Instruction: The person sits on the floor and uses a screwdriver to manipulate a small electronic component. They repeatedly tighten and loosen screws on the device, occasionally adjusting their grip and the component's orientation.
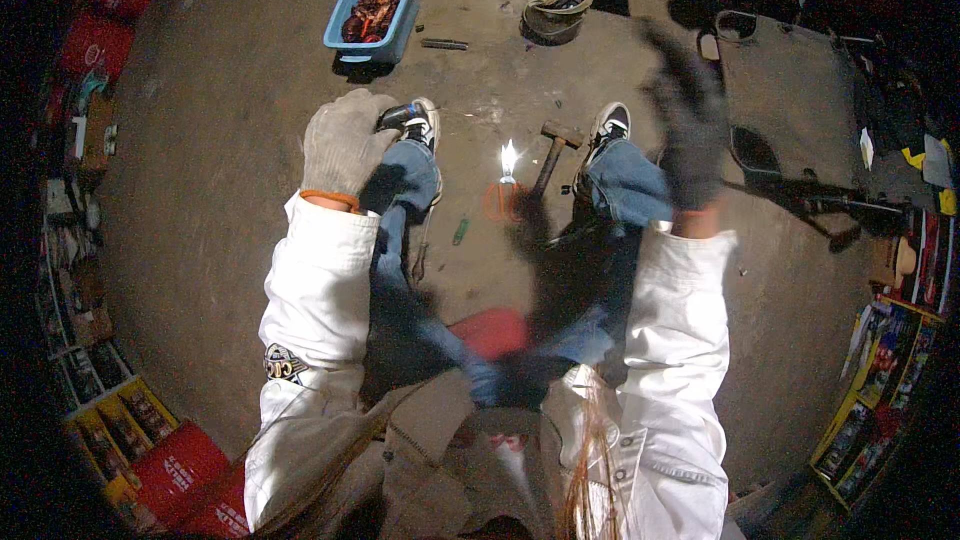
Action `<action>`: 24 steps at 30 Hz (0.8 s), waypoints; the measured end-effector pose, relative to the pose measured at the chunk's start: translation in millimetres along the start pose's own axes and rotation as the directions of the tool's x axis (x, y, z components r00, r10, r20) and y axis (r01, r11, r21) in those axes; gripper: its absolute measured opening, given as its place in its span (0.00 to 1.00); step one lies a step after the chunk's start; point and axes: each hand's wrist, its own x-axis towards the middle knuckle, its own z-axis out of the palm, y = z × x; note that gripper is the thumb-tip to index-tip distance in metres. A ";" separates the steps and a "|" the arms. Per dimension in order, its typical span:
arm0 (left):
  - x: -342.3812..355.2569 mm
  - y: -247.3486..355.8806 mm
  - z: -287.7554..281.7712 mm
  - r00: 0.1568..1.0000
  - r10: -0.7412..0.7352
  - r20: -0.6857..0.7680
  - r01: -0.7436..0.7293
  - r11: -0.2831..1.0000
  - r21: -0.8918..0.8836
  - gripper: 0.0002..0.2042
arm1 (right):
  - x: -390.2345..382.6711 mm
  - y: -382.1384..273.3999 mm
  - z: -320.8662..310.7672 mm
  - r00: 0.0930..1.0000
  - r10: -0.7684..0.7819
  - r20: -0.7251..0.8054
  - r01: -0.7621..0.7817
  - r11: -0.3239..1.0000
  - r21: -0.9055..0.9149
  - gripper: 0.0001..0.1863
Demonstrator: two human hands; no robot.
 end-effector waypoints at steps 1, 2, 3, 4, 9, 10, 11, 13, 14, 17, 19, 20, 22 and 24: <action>1.8 6.9 0.1 0.997 0.057 -0.042 -0.058 0.998 -0.016 0.12 | -3.7 -1.5 20.2 0.993 -0.005 0.115 0.013 0.998 -0.063 0.24; 2.3 14.7 0.4 0.992 0.110 -0.060 -0.111 0.994 -0.019 0.12 | -5.4 1.8 42.9 0.981 -0.088 0.175 0.125 0.968 -0.216 0.22; 2.6 21.3 0.4 0.982 0.161 -0.100 -0.167 0.985 -0.051 0.12 | -8.1 6.2 64.6 0.935 -0.213 0.282 0.305 0.891 -0.338 0.21; 2.6 28.1 0.6 0.967 0.210 -0.144 -0.223 0.971 -0.082 0.12 | -12.8 9.5 80.4 0.947 -0.195 0.256 0.279 0.894 -0.350 0.19; 12.5 44.4 -0.4 0.873 0.284 -0.396 -0.344 0.935 -0.088 0.17 | -21.9 14.7 96.6 0.906 0.151 0.396 -0.094 0.982 -0.161 0.16; 16.1 45.4 0.0 0.872 0.175 -0.457 -0.267 0.953 -0.144 0.19 | -22.2 11.7 95.2 0.893 0.147 0.426 -0.121 0.989 -0.087 0.16; 18.0 47.2 1.0 0.849 0.044 -0.527 -0.178 0.962 -0.207 0.20 | -24.3 7.5 94.7 0.879 0.116 0.463 -0.128 0.992 -0.006 0.16; 21.9 49.1 1.8 0.830 -0.314 -0.461 0.053 0.867 -0.496 0.25 | -22.8 -0.1 99.0 0.910 0.118 0.398 -0.147 0.988 0.043 0.15; 23.3 46.4 0.4 0.910 -0.375 -0.176 0.080 0.576 -0.814 0.27 | -22.3 -2.8 102.4 0.930 0.077 0.359 -0.099 0.994 0.044 0.16; 21.2 47.7 -1.2 0.993 -0.026 -0.114 -0.107 0.197 -0.975 0.25 | -21.9 -8.3 111.2 0.951 0.119 0.285 -0.165 0.975 0.145 0.16; 17.2 57.4 1.0 0.991 -0.101 0.084 -0.006 -0.671 -0.741 0.19 | -23.7 -8.9 115.7 0.956 0.149 0.252 -0.201 0.961 0.192 0.15; 18.2 58.9 0.0 0.984 -0.145 0.104 -0.045 -0.768 -0.639 0.16 | -24.9 -8.4 116.6 0.958 0.140 0.251 -0.193 0.960 0.204 0.15; 20.1 61.0 -3.2 0.980 -0.200 -0.013 -0.166 -0.773 -0.613 0.12 | -27.3 -6.5 119.1 0.962 0.109 0.249 -0.167 0.960 0.225 0.14; 29.1 66.2 -3.7 0.970 -0.242 0.038 -0.142 -0.683 -0.717 0.12 | -28.8 -2.4 123.7 0.926 0.165 0.340 -0.249 0.943 0.220 0.14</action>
